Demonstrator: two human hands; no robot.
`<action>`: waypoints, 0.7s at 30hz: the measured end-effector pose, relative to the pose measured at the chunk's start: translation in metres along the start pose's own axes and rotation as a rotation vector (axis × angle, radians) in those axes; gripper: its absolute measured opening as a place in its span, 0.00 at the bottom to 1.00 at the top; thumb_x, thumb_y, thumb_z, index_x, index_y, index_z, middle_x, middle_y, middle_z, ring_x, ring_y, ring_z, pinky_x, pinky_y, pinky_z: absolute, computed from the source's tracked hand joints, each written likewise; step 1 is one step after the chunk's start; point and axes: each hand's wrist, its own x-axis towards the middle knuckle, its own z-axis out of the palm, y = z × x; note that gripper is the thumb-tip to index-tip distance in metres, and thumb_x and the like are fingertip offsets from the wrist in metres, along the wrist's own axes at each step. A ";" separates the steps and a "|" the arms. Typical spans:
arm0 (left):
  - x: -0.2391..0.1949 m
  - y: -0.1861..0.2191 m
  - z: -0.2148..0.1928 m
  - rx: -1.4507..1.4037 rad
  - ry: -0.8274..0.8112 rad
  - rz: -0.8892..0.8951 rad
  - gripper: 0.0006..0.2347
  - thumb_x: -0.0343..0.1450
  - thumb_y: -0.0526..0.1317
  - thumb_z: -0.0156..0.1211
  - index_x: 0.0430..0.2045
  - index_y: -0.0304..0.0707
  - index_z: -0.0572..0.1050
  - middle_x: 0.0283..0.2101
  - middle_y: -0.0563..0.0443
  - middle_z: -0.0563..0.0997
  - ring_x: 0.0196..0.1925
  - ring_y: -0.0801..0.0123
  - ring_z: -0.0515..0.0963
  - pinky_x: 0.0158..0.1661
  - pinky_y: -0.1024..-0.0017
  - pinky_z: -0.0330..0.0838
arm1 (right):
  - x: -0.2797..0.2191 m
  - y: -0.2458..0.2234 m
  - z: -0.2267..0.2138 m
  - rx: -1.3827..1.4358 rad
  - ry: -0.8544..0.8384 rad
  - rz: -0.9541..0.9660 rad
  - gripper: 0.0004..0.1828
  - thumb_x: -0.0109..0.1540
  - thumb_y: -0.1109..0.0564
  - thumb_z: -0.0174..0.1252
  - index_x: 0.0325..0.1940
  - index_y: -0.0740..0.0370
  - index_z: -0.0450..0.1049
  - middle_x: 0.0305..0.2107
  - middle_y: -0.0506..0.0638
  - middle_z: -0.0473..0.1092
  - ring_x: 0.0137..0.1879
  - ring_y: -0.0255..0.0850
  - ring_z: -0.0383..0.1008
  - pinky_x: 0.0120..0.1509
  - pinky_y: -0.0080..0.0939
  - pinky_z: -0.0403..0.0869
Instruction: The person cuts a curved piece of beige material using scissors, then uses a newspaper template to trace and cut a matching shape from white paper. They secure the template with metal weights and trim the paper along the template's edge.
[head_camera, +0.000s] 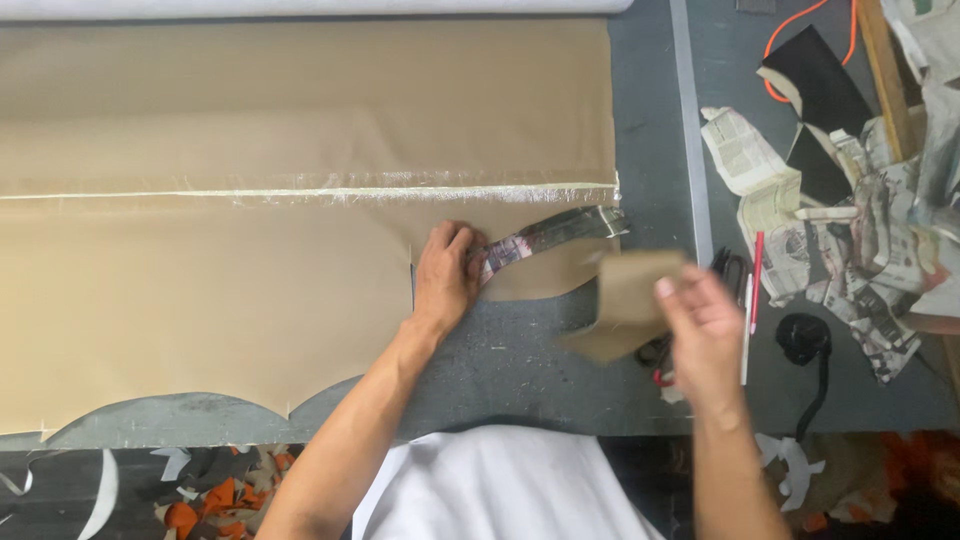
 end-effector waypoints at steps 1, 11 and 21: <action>0.002 -0.001 -0.001 -0.035 0.006 0.021 0.13 0.64 0.28 0.64 0.42 0.37 0.77 0.47 0.44 0.77 0.50 0.49 0.76 0.48 0.58 0.73 | 0.006 -0.014 -0.003 -0.061 0.049 -0.055 0.18 0.69 0.63 0.61 0.63 0.67 0.72 0.43 0.51 0.76 0.47 0.32 0.75 0.54 0.31 0.73; 0.015 -0.015 -0.025 -0.275 -0.011 -0.343 0.10 0.72 0.31 0.57 0.45 0.39 0.79 0.28 0.50 0.81 0.28 0.68 0.80 0.32 0.67 0.75 | 0.047 -0.104 0.028 -0.044 0.096 -0.590 0.13 0.77 0.66 0.51 0.66 0.72 0.68 0.54 0.56 0.73 0.59 0.38 0.76 0.68 0.36 0.76; -0.012 -0.056 -0.130 0.403 0.504 -0.086 0.14 0.71 0.27 0.61 0.52 0.31 0.74 0.52 0.39 0.78 0.54 0.46 0.76 0.56 0.52 0.68 | -0.001 0.056 0.143 -0.844 -0.443 -0.723 0.22 0.64 0.61 0.61 0.62 0.49 0.77 0.66 0.51 0.69 0.77 0.48 0.59 0.82 0.67 0.43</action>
